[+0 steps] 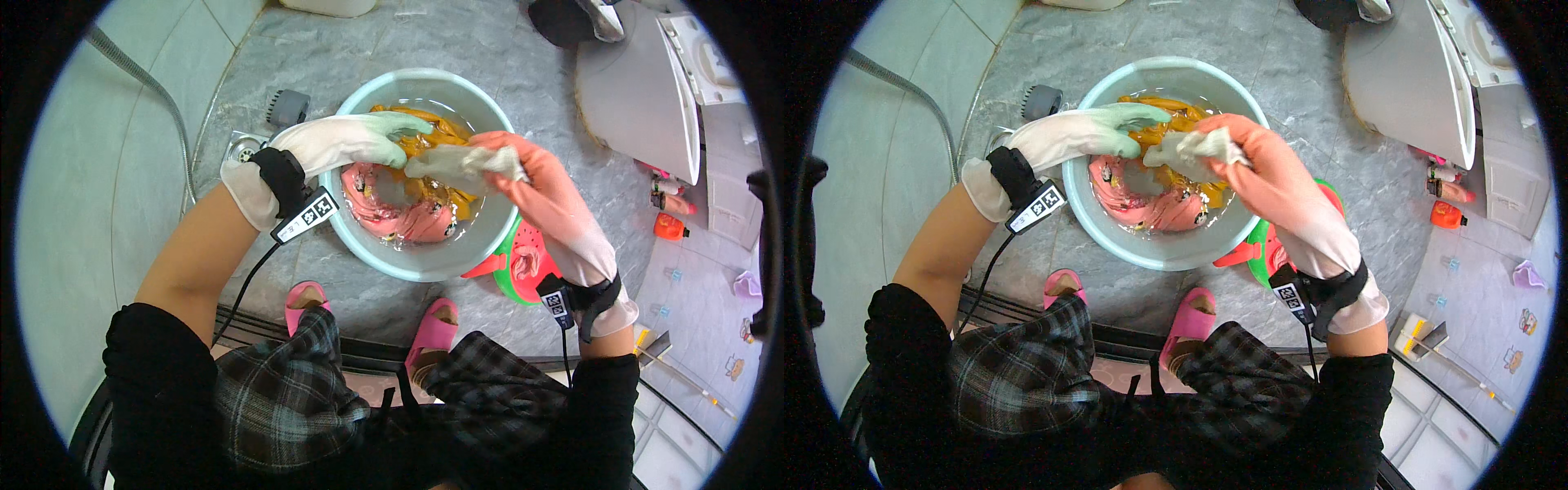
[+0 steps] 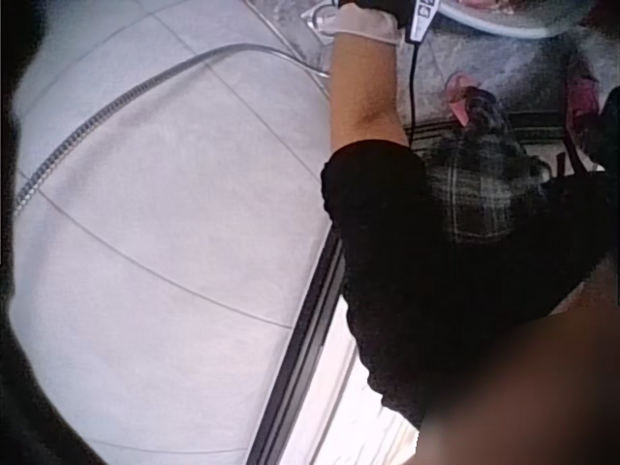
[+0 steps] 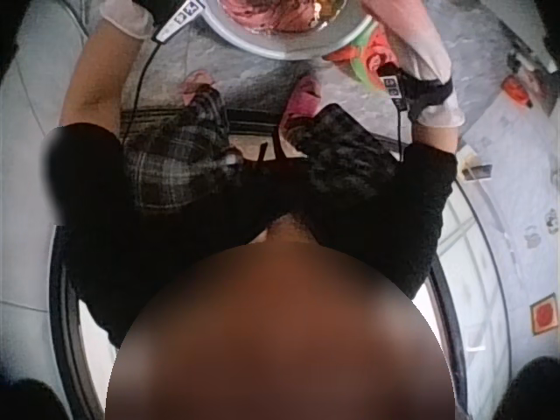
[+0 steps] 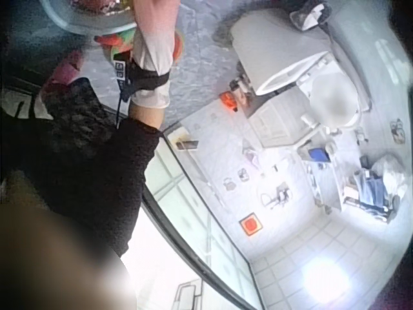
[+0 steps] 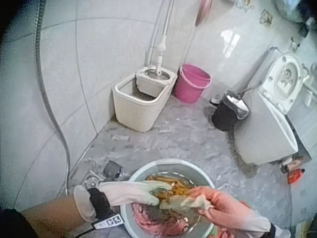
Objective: The person washes small garments by hand in a basin of water, repeatedly submerging, scrubbing, and wringing each item before placing it into a colander. The person handles multiple colorful pieces of clothing one at a time.
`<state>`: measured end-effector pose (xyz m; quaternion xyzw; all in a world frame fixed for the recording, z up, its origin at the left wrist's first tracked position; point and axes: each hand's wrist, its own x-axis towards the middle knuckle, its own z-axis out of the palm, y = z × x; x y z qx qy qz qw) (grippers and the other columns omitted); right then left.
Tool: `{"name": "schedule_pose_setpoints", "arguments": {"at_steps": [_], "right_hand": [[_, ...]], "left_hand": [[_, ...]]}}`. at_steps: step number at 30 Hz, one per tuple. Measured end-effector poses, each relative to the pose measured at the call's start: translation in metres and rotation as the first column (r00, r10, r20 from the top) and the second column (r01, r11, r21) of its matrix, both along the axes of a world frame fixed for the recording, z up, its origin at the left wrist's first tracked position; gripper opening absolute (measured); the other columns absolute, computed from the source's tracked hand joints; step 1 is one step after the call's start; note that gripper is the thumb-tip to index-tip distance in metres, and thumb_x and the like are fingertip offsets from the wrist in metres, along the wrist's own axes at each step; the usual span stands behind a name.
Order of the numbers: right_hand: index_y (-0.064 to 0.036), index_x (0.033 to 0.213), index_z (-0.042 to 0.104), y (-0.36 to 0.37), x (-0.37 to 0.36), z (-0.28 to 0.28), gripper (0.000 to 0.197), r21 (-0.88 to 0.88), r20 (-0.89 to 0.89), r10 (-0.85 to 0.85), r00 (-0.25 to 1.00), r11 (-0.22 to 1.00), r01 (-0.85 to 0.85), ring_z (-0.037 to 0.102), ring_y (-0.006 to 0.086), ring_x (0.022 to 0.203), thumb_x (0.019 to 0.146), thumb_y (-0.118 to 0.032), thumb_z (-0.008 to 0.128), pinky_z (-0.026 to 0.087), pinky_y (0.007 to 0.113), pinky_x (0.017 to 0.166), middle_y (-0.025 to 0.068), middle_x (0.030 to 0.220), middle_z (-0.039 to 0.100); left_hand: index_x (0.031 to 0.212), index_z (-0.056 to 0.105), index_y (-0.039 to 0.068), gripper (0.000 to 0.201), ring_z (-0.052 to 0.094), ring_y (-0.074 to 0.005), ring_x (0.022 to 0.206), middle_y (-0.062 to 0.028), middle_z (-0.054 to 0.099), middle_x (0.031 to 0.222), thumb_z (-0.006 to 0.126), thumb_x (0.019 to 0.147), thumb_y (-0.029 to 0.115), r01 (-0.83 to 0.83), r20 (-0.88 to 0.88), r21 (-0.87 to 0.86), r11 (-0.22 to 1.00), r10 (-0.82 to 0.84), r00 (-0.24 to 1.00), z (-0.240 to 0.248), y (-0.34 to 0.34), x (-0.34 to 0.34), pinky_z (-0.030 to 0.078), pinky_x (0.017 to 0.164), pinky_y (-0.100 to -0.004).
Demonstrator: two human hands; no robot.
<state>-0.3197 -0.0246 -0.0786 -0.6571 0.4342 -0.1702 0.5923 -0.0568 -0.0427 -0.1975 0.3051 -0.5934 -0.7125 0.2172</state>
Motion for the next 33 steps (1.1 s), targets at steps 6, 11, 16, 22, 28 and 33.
{"name": "schedule_pose_setpoints", "arguments": {"at_steps": [6, 11, 16, 22, 28, 33], "right_hand": [[-0.0032, 0.116, 0.057, -0.003, -0.002, 0.001, 0.024, 0.185, 0.039, -0.207, 0.977, 0.963, 0.197, 0.058, 0.0100, 0.099, 0.092, -0.002, 0.058, 0.047, 0.026, 0.089, 0.0024, 0.106, 0.063], [-0.0065, 0.117, 0.059, -0.014, -0.016, -0.066, 0.032, 0.226, -0.043, 0.006, 0.999, 0.974, 0.004, 0.057, 0.0067, 0.093, 0.087, 0.002, 0.052, 0.048, 0.025, 0.083, -0.0010, 0.101, 0.062], [-0.0059, 0.103, 0.068, -0.001, -0.009, -0.149, 0.027, -0.128, -0.456, 0.122, 0.882, 0.971, -0.201, 0.063, 0.0242, 0.093, 0.077, -0.003, 0.059, 0.050, 0.035, 0.086, 0.0105, 0.097, 0.064], [-0.0094, 0.110, 0.067, 0.021, 0.004, -0.194, 0.033, -0.099, -0.638, 0.250, 0.728, 0.911, -0.400, 0.052, 0.0396, 0.114, 0.079, -0.018, 0.063, 0.047, 0.046, 0.095, 0.0220, 0.114, 0.056], [-0.0114, 0.108, 0.067, 0.011, 0.007, -0.203, 0.034, -0.005, -0.760, 0.381, 0.526, 0.806, -0.592, 0.056, 0.0386, 0.110, 0.076, -0.021, 0.064, 0.047, 0.047, 0.095, 0.0213, 0.111, 0.062], [-0.0073, 0.101, 0.071, 0.009, 0.015, -0.211, 0.027, -0.050, -0.788, 0.360, 0.499, 0.771, -0.634, 0.060, 0.0344, 0.106, 0.078, -0.019, 0.062, 0.050, 0.043, 0.090, 0.0178, 0.103, 0.067]], "left_hand": [[0.130, 0.055, 0.000, 0.053, 0.056, -0.0154, 0.113, -0.0091, 0.062, 0.124, 0.070, 0.081, 0.015, 0.186, 0.184, 0.060, 0.981, -0.194, 0.964, -0.004, 0.000, -0.029, 0.045, 0.096, -0.0306], [0.120, 0.059, 0.001, 0.045, 0.064, -0.0283, 0.097, -0.0182, 0.067, 0.105, 0.067, 0.080, 0.022, 0.177, 0.452, -0.232, 0.957, -0.055, 0.890, -0.024, 0.012, -0.022, 0.048, 0.080, -0.0374], [0.135, 0.050, 0.001, 0.061, 0.059, -0.0342, 0.115, -0.0234, 0.061, 0.123, 0.065, 0.081, 0.026, 0.063, 0.454, -0.348, 0.935, 0.109, 0.884, -0.032, 0.006, -0.016, 0.045, 0.098, -0.0387], [0.140, 0.044, 0.003, 0.061, 0.061, -0.0306, 0.106, -0.0239, 0.058, 0.122, 0.061, 0.084, 0.020, -0.003, 0.418, -0.427, 0.904, 0.201, 0.886, -0.042, -0.001, -0.012, 0.047, 0.091, -0.0366], [0.141, 0.044, 0.003, 0.064, 0.060, -0.0305, 0.110, -0.0256, 0.057, 0.126, 0.062, 0.082, 0.021, -0.002, 0.464, -0.287, 0.958, 0.141, 0.874, -0.045, -0.003, -0.012, 0.047, 0.095, -0.0363], [0.141, 0.044, 0.003, 0.065, 0.061, -0.0310, 0.108, -0.0262, 0.058, 0.124, 0.062, 0.081, 0.021, -0.024, 0.406, -0.278, 0.960, 0.140, 0.903, -0.044, -0.004, -0.014, 0.047, 0.095, -0.0367]]}}
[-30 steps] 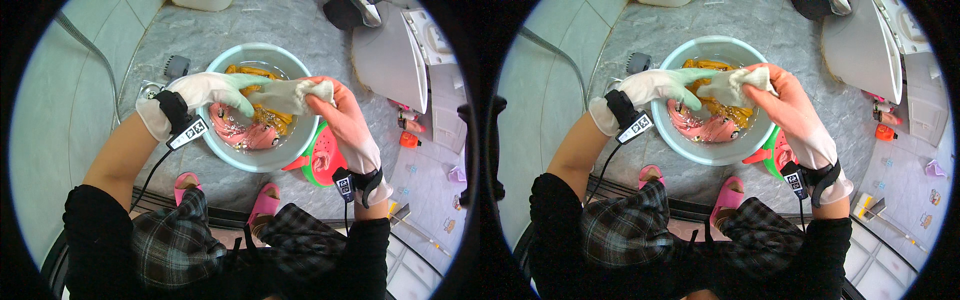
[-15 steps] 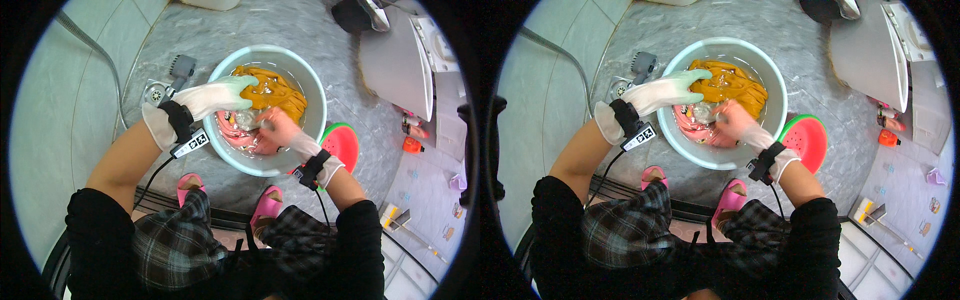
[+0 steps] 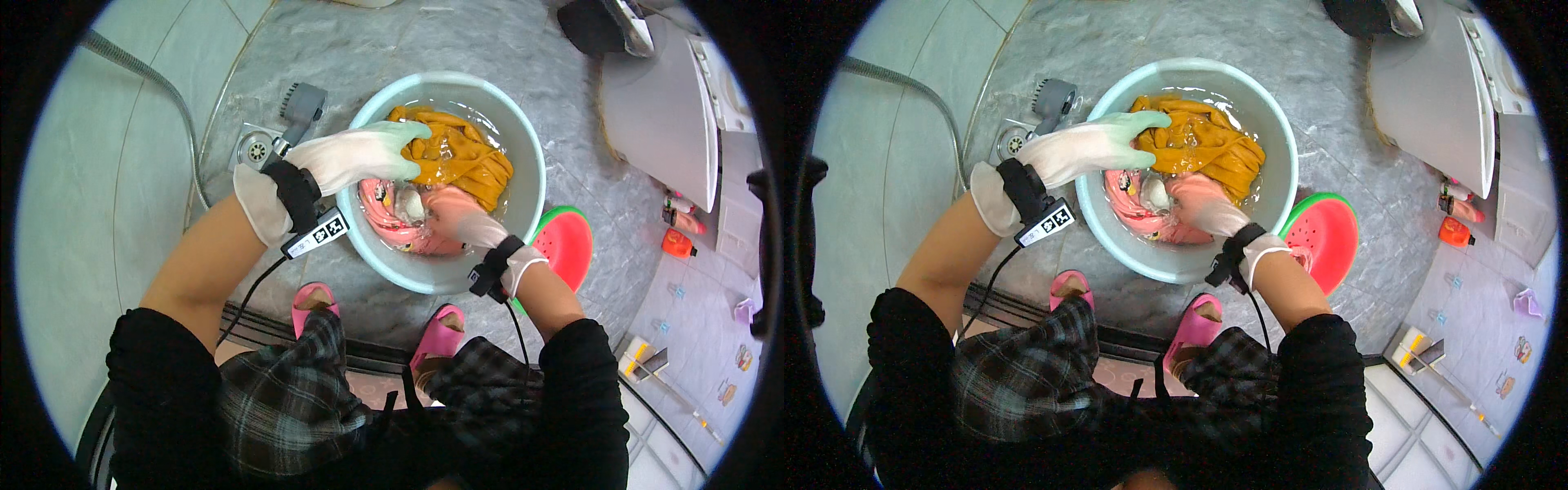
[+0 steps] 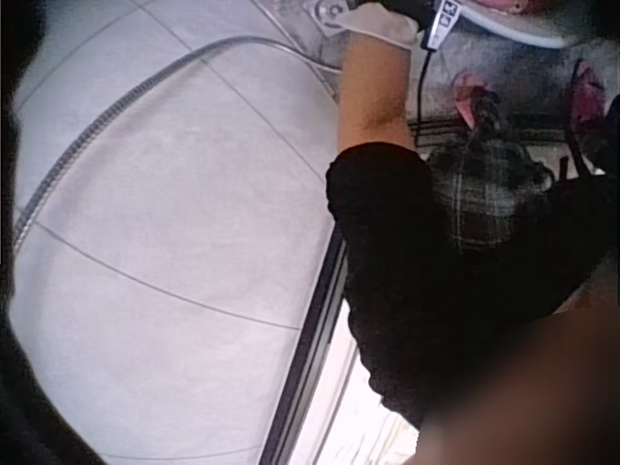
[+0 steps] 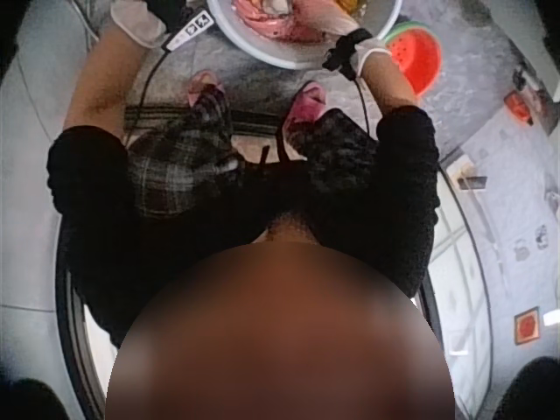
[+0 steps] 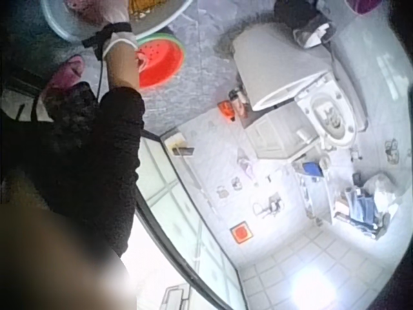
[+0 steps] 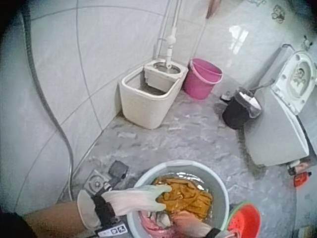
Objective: The person washes small garments by hand in a basin of water, repeatedly submerging, scrubbing, and wringing each item before placing it into a colander. The person handles multiple colorful pieces of clothing one at a time.
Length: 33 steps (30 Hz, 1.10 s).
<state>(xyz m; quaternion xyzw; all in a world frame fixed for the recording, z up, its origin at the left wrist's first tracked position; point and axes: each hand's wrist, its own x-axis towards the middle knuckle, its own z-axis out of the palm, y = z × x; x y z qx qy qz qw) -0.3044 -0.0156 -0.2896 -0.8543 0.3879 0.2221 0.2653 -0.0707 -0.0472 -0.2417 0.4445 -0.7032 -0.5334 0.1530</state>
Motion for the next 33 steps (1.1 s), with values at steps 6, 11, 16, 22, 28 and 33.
{"name": "schedule_pose_setpoints", "arguments": {"at_steps": [6, 11, 16, 22, 28, 33], "right_hand": [[-0.0140, 0.112, 0.066, 0.010, 0.008, 0.020, 0.034, 0.048, 0.281, -0.041, 0.959, 0.998, 0.028, 0.060, 0.0355, 0.102, 0.078, -0.016, 0.061, 0.047, 0.044, 0.091, 0.0171, 0.100, 0.067], [-0.0179, 0.127, 0.061, 0.007, 0.012, 0.030, 0.049, 0.099, -0.038, 0.013, 0.999, 0.995, -0.009, 0.056, 0.0367, 0.109, 0.079, -0.008, 0.059, 0.046, 0.043, 0.094, 0.0172, 0.112, 0.057], [-0.0097, 0.110, 0.065, 0.009, 0.016, 0.014, 0.031, -0.022, 0.102, -0.270, 0.958, 0.962, 0.273, 0.057, 0.0396, 0.105, 0.080, -0.006, 0.058, 0.047, 0.046, 0.092, 0.0194, 0.112, 0.057], [-0.0116, 0.114, 0.063, 0.004, 0.001, 0.022, 0.037, -0.106, 0.212, -0.362, 0.908, 0.915, 0.390, 0.054, 0.0415, 0.111, 0.078, -0.002, 0.059, 0.046, 0.045, 0.094, 0.0223, 0.111, 0.055], [-0.0130, 0.125, 0.061, 0.003, -0.012, 0.036, 0.042, 0.143, 0.071, 0.051, 0.996, 0.988, -0.061, 0.056, 0.0395, 0.111, 0.084, -0.020, 0.056, 0.046, 0.047, 0.092, 0.0225, 0.118, 0.058], [-0.0158, 0.121, 0.064, -0.002, -0.015, 0.023, 0.038, 0.136, -0.070, 0.096, 0.993, 0.987, -0.085, 0.065, 0.0329, 0.091, 0.086, -0.022, 0.052, 0.049, 0.047, 0.079, 0.0136, 0.091, 0.068]], "left_hand": [[0.131, 0.052, 0.002, 0.054, 0.061, -0.0304, 0.103, -0.0223, 0.062, 0.114, 0.062, 0.081, 0.018, 0.028, 0.079, -0.070, 0.997, -0.023, 0.997, 0.007, 0.001, -0.001, 0.048, 0.090, -0.0372], [0.109, 0.063, 0.000, 0.034, 0.064, -0.0282, 0.096, -0.0164, 0.067, 0.104, 0.062, 0.080, 0.018, 0.164, 0.094, 0.053, 0.985, -0.168, 0.981, 0.011, 0.000, -0.003, 0.049, 0.085, -0.0371], [0.103, 0.066, 0.003, 0.030, 0.066, -0.0290, 0.085, -0.0157, 0.068, 0.096, 0.064, 0.080, 0.022, 0.288, 0.023, 0.076, 0.955, -0.290, 0.957, -0.006, 0.009, -0.012, 0.051, 0.077, -0.0383], [0.106, 0.070, 0.010, 0.038, 0.066, -0.0334, 0.096, -0.0148, 0.070, 0.102, 0.063, 0.079, 0.035, 0.405, 0.241, -0.443, 0.800, -0.329, 0.913, -0.048, 0.066, -0.032, 0.051, 0.084, -0.0456], [0.102, 0.075, 0.012, 0.037, 0.067, -0.0332, 0.094, -0.0157, 0.071, 0.101, 0.065, 0.082, 0.042, 0.529, 0.575, 0.249, 0.811, -0.563, 0.593, -0.071, 0.054, -0.060, 0.052, 0.084, -0.0435], [0.084, 0.077, 0.007, 0.025, 0.069, -0.0361, 0.080, -0.0190, 0.069, 0.080, 0.065, 0.082, 0.029, 0.639, 0.628, 0.155, 0.753, -0.575, 0.525, -0.054, 0.051, -0.055, 0.054, 0.075, -0.0422]]}}
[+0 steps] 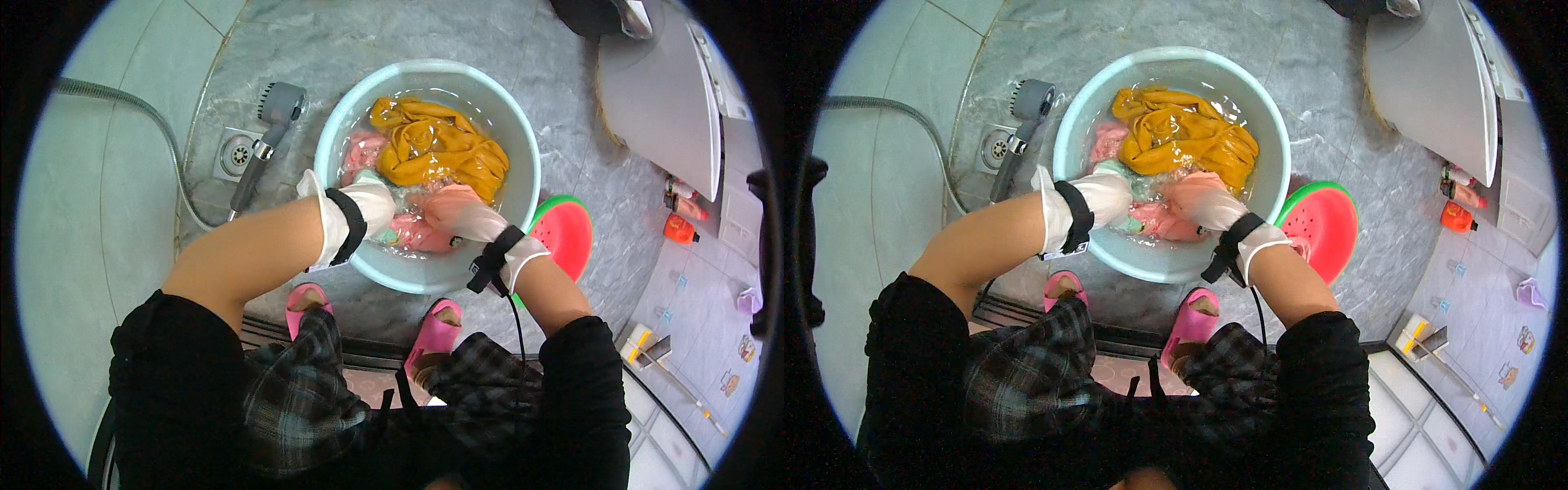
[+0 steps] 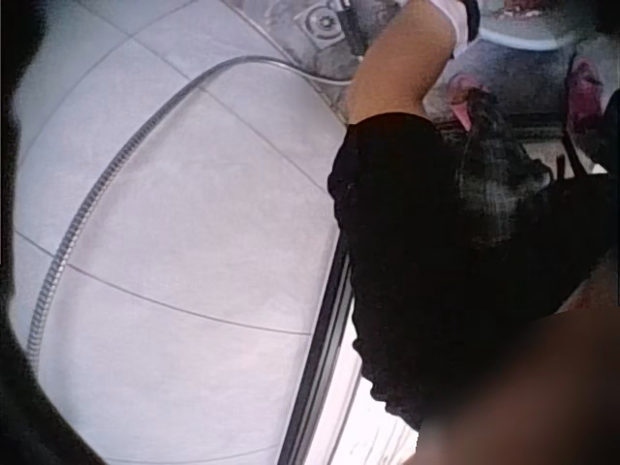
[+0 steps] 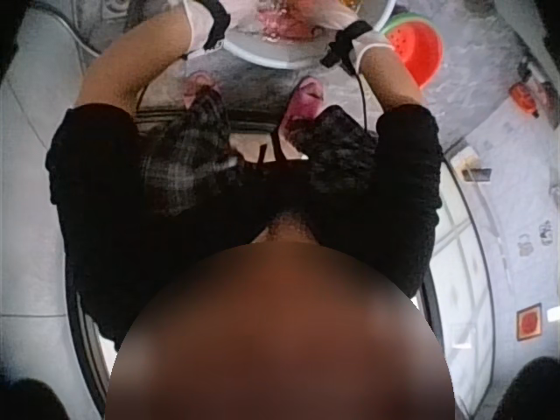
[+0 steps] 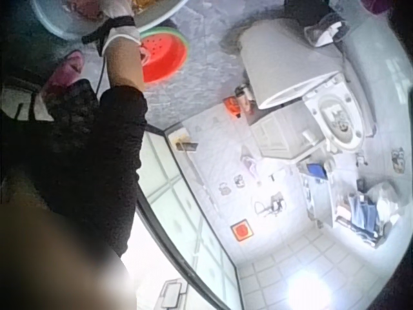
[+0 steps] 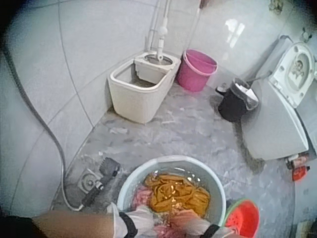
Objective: The person washes small garments by hand in a basin of water, repeatedly submerging, scrubbing, and wringing each item before placing it into a colander. The person handles multiple colorful pieces of clothing one at a time.
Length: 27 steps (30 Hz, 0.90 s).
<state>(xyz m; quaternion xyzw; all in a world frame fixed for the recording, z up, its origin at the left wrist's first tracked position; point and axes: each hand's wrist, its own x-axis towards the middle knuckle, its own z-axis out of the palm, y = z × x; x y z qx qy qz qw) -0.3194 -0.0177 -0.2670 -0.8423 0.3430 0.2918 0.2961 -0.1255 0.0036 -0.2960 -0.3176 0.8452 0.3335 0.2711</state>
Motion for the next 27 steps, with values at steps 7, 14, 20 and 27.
{"name": "schedule_pose_setpoints", "arguments": {"at_steps": [7, 14, 20, 27], "right_hand": [[-0.0042, 0.094, 0.069, -0.004, -0.004, -0.021, 0.020, -0.155, 0.104, -0.239, 0.965, 0.955, 0.254, 0.063, 0.0382, 0.096, 0.078, -0.009, 0.058, 0.052, 0.045, 0.085, 0.0190, 0.096, 0.067], [-0.0022, 0.091, 0.066, 0.007, -0.004, -0.040, 0.016, -0.161, 0.199, -0.248, 0.948, 0.946, 0.282, 0.063, 0.0395, 0.095, 0.079, -0.008, 0.058, 0.051, 0.047, 0.082, 0.0212, 0.096, 0.066], [-0.0041, 0.099, 0.068, -0.003, 0.001, 0.035, 0.017, 0.352, 0.388, -0.585, 0.712, 0.808, 0.471, 0.066, 0.0212, 0.090, 0.085, -0.009, 0.059, 0.053, 0.033, 0.082, 0.0126, 0.090, 0.068], [-0.0008, 0.121, 0.059, -0.022, 0.004, 0.175, 0.030, 0.694, 0.477, -0.837, 0.267, 0.545, 0.470, 0.064, 0.0123, 0.092, 0.090, -0.002, 0.059, 0.054, 0.029, 0.083, 0.0069, 0.104, 0.067]], "left_hand": [[0.090, 0.075, 0.007, 0.039, 0.069, -0.0346, 0.084, -0.0175, 0.070, 0.086, 0.071, 0.073, 0.042, -0.246, -0.067, 0.139, 0.959, 0.257, 0.964, 0.025, -0.031, 0.008, 0.052, 0.076, -0.0425], [0.119, 0.062, -0.002, 0.049, 0.059, -0.0238, 0.107, -0.0180, 0.059, 0.122, 0.061, 0.090, 0.037, -0.390, -0.501, 0.361, 0.847, 0.529, 0.685, 0.072, -0.049, 0.047, 0.046, 0.090, -0.0336], [0.139, 0.049, 0.006, 0.070, 0.059, -0.0212, 0.110, -0.0141, 0.061, 0.125, 0.067, 0.082, 0.041, -0.473, -0.579, 0.428, 0.770, 0.635, 0.511, 0.107, -0.047, 0.052, 0.045, 0.094, -0.0311], [0.140, 0.046, 0.004, 0.081, 0.056, -0.0162, 0.110, -0.0067, 0.059, 0.125, 0.084, 0.070, 0.018, -0.338, -0.335, 0.748, 0.572, 0.764, 0.552, 0.125, -0.051, 0.033, 0.043, 0.096, -0.0284]]}}
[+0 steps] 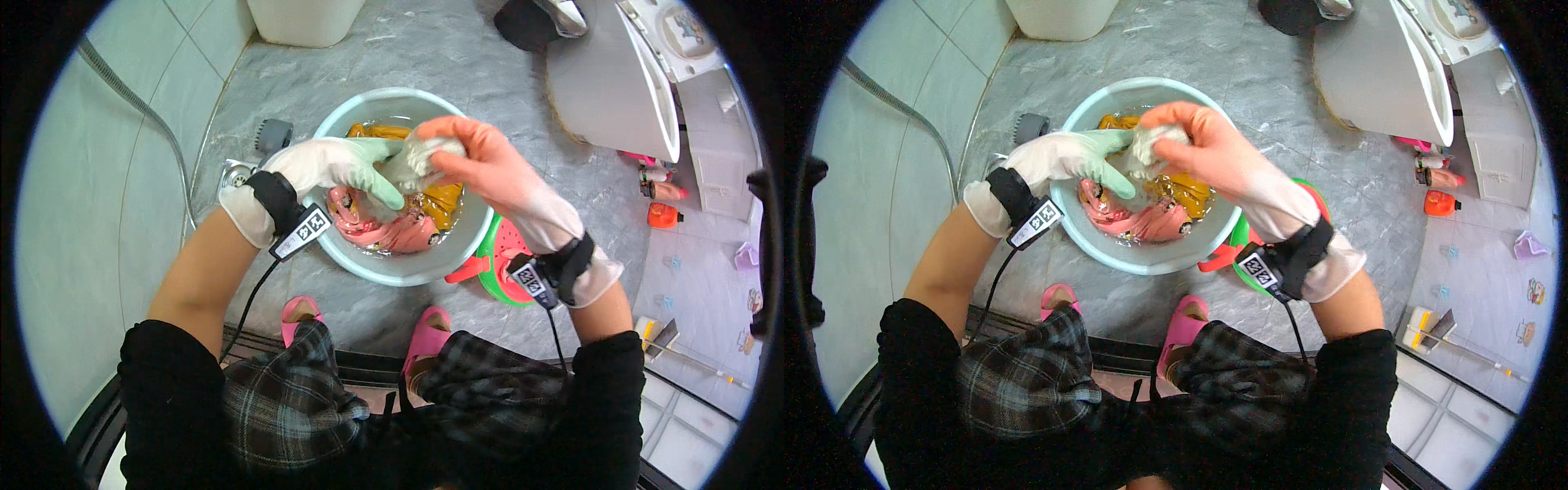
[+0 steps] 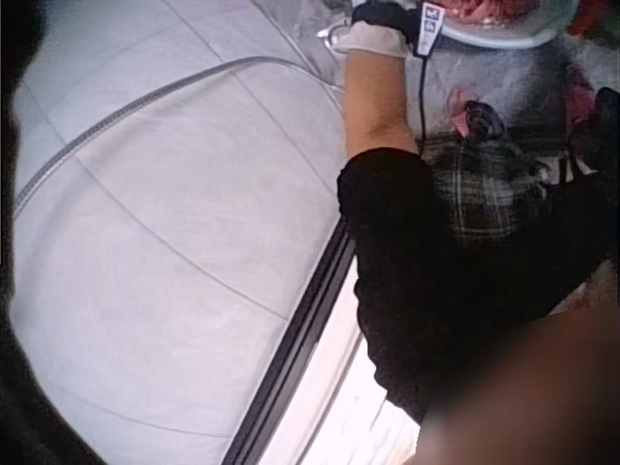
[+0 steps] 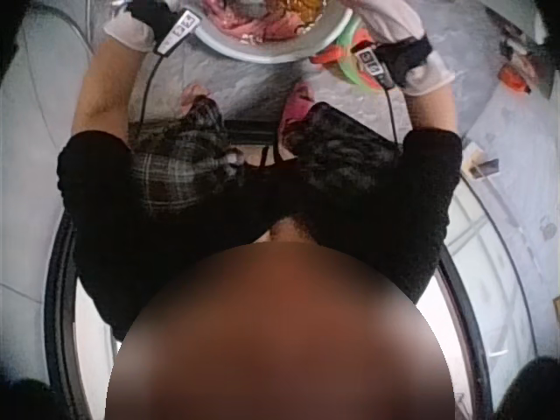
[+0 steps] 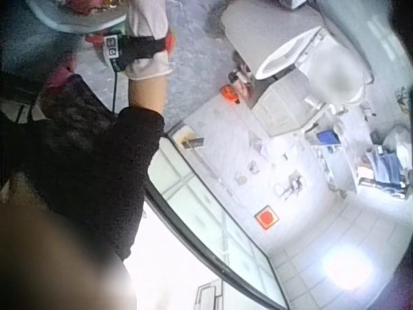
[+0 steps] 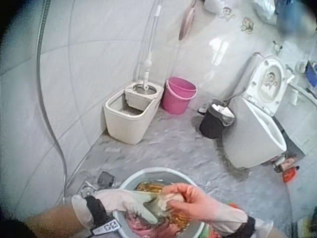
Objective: The person washes small garments by hand in a basin of water, repeatedly submerging, scrubbing, and wringing each item before placing it into a colander. The person handles multiple colorful pieces of clothing one at a time.
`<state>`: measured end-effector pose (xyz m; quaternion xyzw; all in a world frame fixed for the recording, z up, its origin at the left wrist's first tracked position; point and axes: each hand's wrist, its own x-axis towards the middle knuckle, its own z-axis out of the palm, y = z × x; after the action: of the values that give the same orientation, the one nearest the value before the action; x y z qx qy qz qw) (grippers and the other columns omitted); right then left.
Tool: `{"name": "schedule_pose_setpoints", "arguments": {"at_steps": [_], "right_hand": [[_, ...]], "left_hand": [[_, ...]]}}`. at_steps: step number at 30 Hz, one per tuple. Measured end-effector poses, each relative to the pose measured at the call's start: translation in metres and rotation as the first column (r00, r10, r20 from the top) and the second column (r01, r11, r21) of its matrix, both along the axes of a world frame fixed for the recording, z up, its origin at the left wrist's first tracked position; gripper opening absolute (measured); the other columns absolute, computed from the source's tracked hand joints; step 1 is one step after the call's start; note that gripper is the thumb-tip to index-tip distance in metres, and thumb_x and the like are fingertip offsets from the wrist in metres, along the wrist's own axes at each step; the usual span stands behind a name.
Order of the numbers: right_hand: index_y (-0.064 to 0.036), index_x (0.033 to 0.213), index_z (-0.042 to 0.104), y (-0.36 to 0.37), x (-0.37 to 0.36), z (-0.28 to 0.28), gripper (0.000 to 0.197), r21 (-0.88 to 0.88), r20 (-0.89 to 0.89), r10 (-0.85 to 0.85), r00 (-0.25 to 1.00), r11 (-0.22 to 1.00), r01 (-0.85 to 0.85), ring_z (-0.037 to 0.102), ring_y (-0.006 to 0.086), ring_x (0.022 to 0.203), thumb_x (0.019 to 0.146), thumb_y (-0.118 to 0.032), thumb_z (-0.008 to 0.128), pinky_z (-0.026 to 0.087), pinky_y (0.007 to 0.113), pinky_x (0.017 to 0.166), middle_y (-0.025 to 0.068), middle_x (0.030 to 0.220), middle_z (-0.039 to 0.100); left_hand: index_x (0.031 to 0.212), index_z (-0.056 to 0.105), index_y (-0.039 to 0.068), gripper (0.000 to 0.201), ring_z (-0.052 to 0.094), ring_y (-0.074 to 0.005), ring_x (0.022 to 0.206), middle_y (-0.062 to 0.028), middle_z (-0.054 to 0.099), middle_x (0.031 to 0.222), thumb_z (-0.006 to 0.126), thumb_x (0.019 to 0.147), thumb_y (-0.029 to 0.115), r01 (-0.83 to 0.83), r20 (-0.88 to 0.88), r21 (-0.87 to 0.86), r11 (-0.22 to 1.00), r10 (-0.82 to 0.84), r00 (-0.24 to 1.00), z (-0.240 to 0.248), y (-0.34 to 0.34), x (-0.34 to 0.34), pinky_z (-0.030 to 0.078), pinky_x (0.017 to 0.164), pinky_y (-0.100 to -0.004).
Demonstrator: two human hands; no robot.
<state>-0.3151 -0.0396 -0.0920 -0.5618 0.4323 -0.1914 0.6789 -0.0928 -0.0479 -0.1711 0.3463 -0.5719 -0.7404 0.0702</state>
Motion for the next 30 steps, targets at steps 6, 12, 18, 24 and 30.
{"name": "schedule_pose_setpoints", "arguments": {"at_steps": [6, 12, 18, 24, 30], "right_hand": [[0.0026, 0.128, 0.052, -0.002, -0.002, 0.060, 0.040, -0.122, -0.008, -0.139, 0.990, 0.983, 0.137, 0.066, 0.0156, 0.092, 0.089, -0.003, 0.063, 0.055, 0.029, 0.079, 0.0082, 0.107, 0.067], [0.0011, 0.119, 0.057, -0.002, -0.018, 0.029, 0.031, -0.155, 0.078, -0.236, 0.968, 0.957, 0.246, 0.064, 0.0123, 0.089, 0.088, -0.004, 0.064, 0.054, 0.027, 0.076, 0.0060, 0.104, 0.067], [-0.0015, 0.105, 0.060, 0.005, -0.022, -0.014, 0.022, -0.399, -0.051, -0.283, 0.958, 0.885, 0.240, 0.060, 0.0096, 0.084, 0.084, -0.005, 0.065, 0.050, 0.024, 0.077, 0.0026, 0.094, 0.064], [0.0003, 0.133, 0.047, 0.039, -0.017, -0.017, 0.053, -0.631, -0.341, 0.221, 0.914, 0.666, -0.397, 0.054, 0.0281, 0.121, 0.083, -0.006, 0.064, 0.040, 0.037, 0.107, 0.0184, 0.129, 0.053], [-0.0058, 0.138, 0.043, 0.026, -0.035, -0.014, 0.068, -0.757, -0.415, 0.085, 0.906, 0.521, -0.395, 0.046, 0.0333, 0.131, 0.076, -0.002, 0.068, 0.039, 0.041, 0.108, 0.0192, 0.142, 0.044]], "left_hand": [[0.130, 0.056, 0.002, 0.054, 0.059, -0.0126, 0.104, -0.0072, 0.063, 0.117, 0.073, 0.085, 0.027, -0.093, -0.104, 0.016, 0.996, 0.094, 0.990, 0.007, 0.003, -0.022, 0.045, 0.091, -0.0270], [0.128, 0.055, 0.000, 0.047, 0.065, -0.0179, 0.099, -0.0125, 0.067, 0.112, 0.060, 0.095, 0.032, -0.214, -0.173, 0.221, 0.951, 0.254, 0.952, -0.009, 0.024, -0.021, 0.050, 0.089, -0.0309], [0.136, 0.046, 0.009, 0.052, 0.063, -0.0282, 0.106, -0.0148, 0.060, 0.122, 0.052, 0.098, 0.045, -0.167, -0.331, 0.770, 0.615, 0.610, 0.720, -0.027, 0.036, -0.033, 0.051, 0.094, -0.0543], [0.138, 0.044, 0.012, 0.053, 0.058, -0.0221, 0.116, -0.0070, 0.052, 0.132, 0.052, 0.098, 0.046, -0.129, -0.423, 0.768, 0.628, 0.648, 0.633, -0.009, 0.039, -0.023, 0.051, 0.098, -0.0470], [0.131, 0.052, 0.006, 0.045, 0.061, -0.0101, 0.090, -0.0037, 0.063, 0.105, 0.065, 0.095, 0.030, -0.250, -0.465, 0.552, 0.795, 0.543, 0.699, 0.003, 0.049, -0.011, 0.052, 0.078, -0.0246]]}}
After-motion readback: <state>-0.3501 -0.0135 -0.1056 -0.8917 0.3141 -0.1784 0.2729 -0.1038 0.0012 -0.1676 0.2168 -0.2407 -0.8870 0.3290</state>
